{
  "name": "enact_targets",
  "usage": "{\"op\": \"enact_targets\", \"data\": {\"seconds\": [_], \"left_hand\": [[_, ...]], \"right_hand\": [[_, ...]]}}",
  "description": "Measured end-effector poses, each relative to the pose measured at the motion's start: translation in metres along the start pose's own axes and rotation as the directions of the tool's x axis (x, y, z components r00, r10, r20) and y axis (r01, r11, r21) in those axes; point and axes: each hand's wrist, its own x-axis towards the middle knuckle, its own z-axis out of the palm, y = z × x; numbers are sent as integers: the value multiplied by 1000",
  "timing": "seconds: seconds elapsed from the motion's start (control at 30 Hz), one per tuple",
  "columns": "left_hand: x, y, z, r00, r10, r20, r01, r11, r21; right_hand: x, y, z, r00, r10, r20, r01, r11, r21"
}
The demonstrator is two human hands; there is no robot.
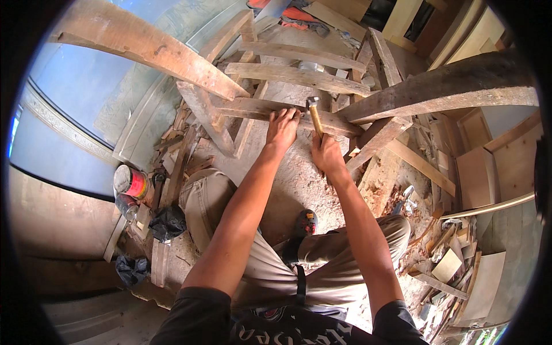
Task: The person hammers nails into a wooden frame using a hammer. They retrieve additional nails from a red container and continue hammering them into the wood.
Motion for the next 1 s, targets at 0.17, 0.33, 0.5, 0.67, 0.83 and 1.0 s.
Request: {"op": "enact_targets", "data": {"seconds": [0.17, 0.33, 0.5, 0.67, 0.83, 1.0], "left_hand": [[-4, -6, -1, 998, -38, 40, 38, 999, -3], [-1, -6, 2, 998, -36, 45, 35, 999, 38], [3, 5, -12, 978, -88, 188, 94, 995, -20], [0, -1, -14, 976, -103, 192, 101, 995, 20], [1, 6, -9, 991, -41, 126, 43, 999, -12], [7, 7, -18, 993, -67, 94, 80, 987, -139]], "right_hand": [[12, -27, -13, 996, 60, -72, -47, 983, 175], [19, -7, -2, 996, 55, -68, -49, 995, 87], [15, 4, -5, 988, 157, -18, -148, 959, 244], [11, -28, -23, 979, 200, -21, -193, 961, 197], [17, 2, -12, 997, 81, 3, -81, 996, 24], [13, 21, -9, 996, 89, 30, -90, 995, 50]]}}
